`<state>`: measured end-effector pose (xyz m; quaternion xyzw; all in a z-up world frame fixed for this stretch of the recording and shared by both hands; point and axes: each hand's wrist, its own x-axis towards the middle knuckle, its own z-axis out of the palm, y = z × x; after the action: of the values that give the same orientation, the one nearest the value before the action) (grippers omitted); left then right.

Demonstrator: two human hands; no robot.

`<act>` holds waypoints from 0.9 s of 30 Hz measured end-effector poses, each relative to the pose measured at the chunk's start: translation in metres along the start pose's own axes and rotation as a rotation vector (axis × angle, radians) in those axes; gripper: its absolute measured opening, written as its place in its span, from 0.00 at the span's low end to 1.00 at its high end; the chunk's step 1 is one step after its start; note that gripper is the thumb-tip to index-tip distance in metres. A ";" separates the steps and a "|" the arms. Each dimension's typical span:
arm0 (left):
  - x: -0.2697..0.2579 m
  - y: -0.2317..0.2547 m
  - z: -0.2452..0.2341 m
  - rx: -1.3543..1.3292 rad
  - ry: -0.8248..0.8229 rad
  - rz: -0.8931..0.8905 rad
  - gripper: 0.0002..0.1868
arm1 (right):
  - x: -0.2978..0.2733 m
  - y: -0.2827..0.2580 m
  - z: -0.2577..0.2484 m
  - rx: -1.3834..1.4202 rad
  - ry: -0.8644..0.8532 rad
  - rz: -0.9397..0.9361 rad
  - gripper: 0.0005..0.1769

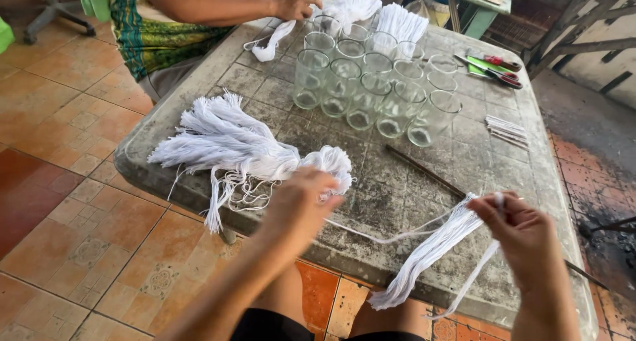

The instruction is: Preparing candle wicks by separating yarn strands and tying knots.

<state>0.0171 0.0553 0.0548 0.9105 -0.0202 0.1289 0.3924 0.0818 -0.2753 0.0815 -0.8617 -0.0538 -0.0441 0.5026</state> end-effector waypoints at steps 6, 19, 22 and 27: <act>0.009 0.078 0.038 -0.196 -0.008 0.387 0.21 | -0.023 -0.027 0.046 -0.028 -0.059 -0.116 0.07; 0.020 0.059 0.029 -0.378 -0.015 0.306 0.08 | -0.010 -0.018 0.071 0.598 -0.622 0.036 0.19; 0.019 0.050 0.026 -0.491 -0.060 0.202 0.07 | -0.004 -0.006 0.076 0.500 -0.534 0.019 0.09; 0.010 0.028 0.035 -0.838 -0.122 -0.172 0.12 | -0.004 -0.028 0.082 0.234 -0.286 -0.057 0.05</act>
<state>0.0309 0.0114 0.0538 0.6768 -0.0181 0.0224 0.7356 0.0756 -0.1904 0.0646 -0.7929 -0.1539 0.0714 0.5852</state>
